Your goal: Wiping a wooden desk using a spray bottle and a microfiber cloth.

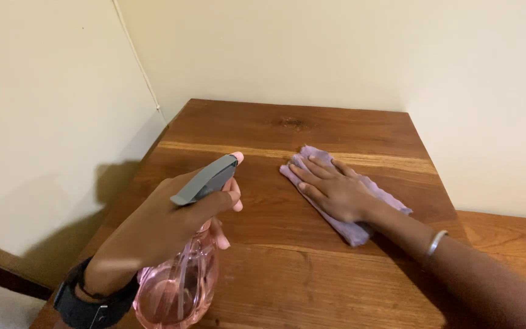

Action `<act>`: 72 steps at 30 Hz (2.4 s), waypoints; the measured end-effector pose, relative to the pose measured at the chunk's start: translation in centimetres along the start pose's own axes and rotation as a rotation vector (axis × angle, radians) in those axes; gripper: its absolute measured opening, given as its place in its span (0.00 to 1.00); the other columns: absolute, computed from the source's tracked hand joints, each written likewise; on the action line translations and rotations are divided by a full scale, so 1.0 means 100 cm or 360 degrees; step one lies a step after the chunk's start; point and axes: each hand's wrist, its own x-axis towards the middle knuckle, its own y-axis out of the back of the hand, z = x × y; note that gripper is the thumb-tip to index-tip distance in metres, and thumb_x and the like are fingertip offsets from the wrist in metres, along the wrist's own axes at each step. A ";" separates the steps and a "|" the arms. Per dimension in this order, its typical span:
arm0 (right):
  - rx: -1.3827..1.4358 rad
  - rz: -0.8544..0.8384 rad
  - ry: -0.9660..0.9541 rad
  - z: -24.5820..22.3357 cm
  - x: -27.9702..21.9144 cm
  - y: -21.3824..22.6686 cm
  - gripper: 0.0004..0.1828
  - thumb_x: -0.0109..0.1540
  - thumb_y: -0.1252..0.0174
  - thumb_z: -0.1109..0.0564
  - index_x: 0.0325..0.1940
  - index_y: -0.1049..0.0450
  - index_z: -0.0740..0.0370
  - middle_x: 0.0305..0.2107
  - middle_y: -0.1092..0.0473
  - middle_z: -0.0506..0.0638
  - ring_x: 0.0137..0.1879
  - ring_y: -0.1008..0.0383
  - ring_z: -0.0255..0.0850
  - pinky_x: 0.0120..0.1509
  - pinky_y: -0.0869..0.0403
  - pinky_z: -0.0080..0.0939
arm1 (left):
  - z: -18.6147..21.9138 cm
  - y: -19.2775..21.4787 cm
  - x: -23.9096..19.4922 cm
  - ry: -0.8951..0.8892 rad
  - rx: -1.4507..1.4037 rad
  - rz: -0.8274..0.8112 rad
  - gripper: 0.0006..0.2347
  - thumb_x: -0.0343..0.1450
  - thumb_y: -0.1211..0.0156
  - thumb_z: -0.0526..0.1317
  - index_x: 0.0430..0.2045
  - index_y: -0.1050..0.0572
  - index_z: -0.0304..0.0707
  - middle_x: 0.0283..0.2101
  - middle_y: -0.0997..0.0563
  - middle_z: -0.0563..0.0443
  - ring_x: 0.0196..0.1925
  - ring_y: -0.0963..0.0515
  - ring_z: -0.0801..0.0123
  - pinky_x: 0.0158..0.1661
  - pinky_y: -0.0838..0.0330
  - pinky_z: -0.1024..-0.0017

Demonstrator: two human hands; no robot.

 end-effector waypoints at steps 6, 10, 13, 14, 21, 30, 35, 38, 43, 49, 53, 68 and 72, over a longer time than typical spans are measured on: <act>-0.0095 0.0052 0.0055 -0.012 0.013 -0.013 0.36 0.68 0.78 0.32 0.80 0.56 0.38 0.78 0.57 0.40 0.82 0.65 0.42 0.81 0.66 0.64 | -0.010 0.002 0.005 -0.0061 0.0140 -0.0062 0.10 0.71 0.41 0.43 0.35 0.19 0.35 0.35 0.12 0.46 0.20 0.15 0.62 0.26 0.25 0.69; -0.0083 -0.0002 0.0293 -0.047 -0.022 -0.004 0.36 0.66 0.87 0.31 0.80 0.64 0.33 0.78 0.65 0.39 0.82 0.71 0.44 0.79 0.75 0.70 | -0.015 0.003 0.008 -0.0052 0.0203 -0.0080 0.11 0.70 0.43 0.44 0.36 0.19 0.37 0.37 0.11 0.48 0.22 0.13 0.62 0.27 0.27 0.69; -0.0041 -0.0018 0.0485 -0.071 -0.058 0.007 0.32 0.70 0.80 0.36 0.81 0.64 0.33 0.79 0.70 0.46 0.81 0.78 0.45 0.77 0.76 0.66 | -0.018 0.004 0.009 -0.0099 0.0231 -0.0081 0.11 0.71 0.44 0.45 0.36 0.20 0.37 0.32 0.14 0.47 0.23 0.12 0.62 0.30 0.26 0.68; 0.0090 -0.0006 0.0568 -0.072 -0.068 0.006 0.34 0.71 0.75 0.37 0.81 0.61 0.44 0.78 0.63 0.47 0.82 0.70 0.45 0.78 0.74 0.64 | -0.017 0.004 0.008 -0.0081 0.0178 -0.0065 0.10 0.71 0.42 0.43 0.34 0.19 0.35 0.29 0.16 0.46 0.22 0.12 0.60 0.29 0.28 0.67; 0.0238 -0.0134 0.0515 -0.052 -0.064 0.001 0.40 0.67 0.76 0.29 0.79 0.55 0.45 0.78 0.58 0.44 0.83 0.65 0.43 0.80 0.72 0.64 | -0.025 0.008 0.012 -0.0051 0.0272 -0.0088 0.10 0.74 0.43 0.45 0.33 0.21 0.39 0.20 0.24 0.48 0.23 0.09 0.61 0.26 0.29 0.68; -0.0107 0.0114 0.0164 -0.025 0.031 -0.015 0.39 0.69 0.78 0.32 0.81 0.58 0.51 0.78 0.57 0.46 0.82 0.63 0.42 0.80 0.63 0.63 | -0.031 0.012 0.012 -0.0216 0.0203 -0.0016 0.10 0.71 0.40 0.45 0.31 0.20 0.37 0.18 0.20 0.48 0.20 0.10 0.62 0.23 0.26 0.70; -0.0116 0.0007 -0.0024 -0.050 0.059 -0.017 0.40 0.69 0.78 0.32 0.81 0.61 0.50 0.79 0.62 0.45 0.83 0.68 0.42 0.81 0.65 0.61 | -0.036 0.015 0.014 -0.0323 0.0092 -0.0017 0.08 0.70 0.40 0.42 0.29 0.21 0.36 0.17 0.24 0.49 0.18 0.17 0.65 0.23 0.21 0.68; -0.0121 0.0005 -0.0022 -0.059 0.057 -0.019 0.41 0.68 0.80 0.30 0.81 0.62 0.49 0.79 0.63 0.44 0.83 0.69 0.42 0.81 0.67 0.64 | -0.039 0.016 0.016 -0.0427 0.0051 0.0007 0.08 0.70 0.39 0.40 0.25 0.22 0.34 0.15 0.26 0.51 0.15 0.23 0.68 0.24 0.13 0.67; -0.0071 0.0224 0.0078 -0.077 0.024 -0.024 0.41 0.69 0.76 0.30 0.81 0.63 0.53 0.78 0.62 0.53 0.82 0.64 0.45 0.79 0.68 0.66 | -0.036 0.015 0.015 -0.0376 0.0116 0.0020 0.10 0.71 0.41 0.43 0.26 0.23 0.34 0.17 0.24 0.50 0.16 0.16 0.65 0.24 0.13 0.68; 0.0157 0.0243 0.0432 -0.097 -0.025 -0.010 0.32 0.72 0.68 0.42 0.76 0.46 0.60 0.74 0.47 0.54 0.80 0.55 0.46 0.79 0.67 0.63 | -0.037 0.018 0.013 -0.0253 0.0111 0.0042 0.08 0.71 0.42 0.40 0.27 0.21 0.35 0.15 0.23 0.46 0.19 0.11 0.59 0.24 0.26 0.67; 0.0043 0.0153 0.0305 -0.094 -0.015 -0.015 0.35 0.72 0.74 0.38 0.78 0.52 0.58 0.76 0.53 0.52 0.82 0.63 0.44 0.79 0.69 0.62 | -0.035 0.021 0.013 -0.0294 0.0111 0.0040 0.09 0.71 0.42 0.42 0.26 0.23 0.35 0.18 0.24 0.49 0.18 0.15 0.62 0.26 0.15 0.67; 0.0012 -0.0009 -0.0121 -0.094 0.079 -0.022 0.40 0.69 0.79 0.33 0.80 0.59 0.54 0.79 0.64 0.48 0.83 0.72 0.44 0.81 0.69 0.68 | -0.031 0.032 0.009 -0.0215 0.0105 0.0093 0.09 0.72 0.43 0.41 0.28 0.22 0.34 0.20 0.25 0.48 0.21 0.19 0.65 0.26 0.27 0.69; -0.0076 0.0024 0.0156 -0.098 0.068 -0.024 0.40 0.66 0.86 0.30 0.80 0.61 0.44 0.78 0.63 0.47 0.82 0.68 0.43 0.79 0.77 0.69 | -0.050 0.034 0.019 -0.0470 0.0367 -0.0060 0.10 0.73 0.50 0.46 0.34 0.25 0.41 0.29 0.14 0.51 0.15 0.22 0.72 0.14 0.28 0.78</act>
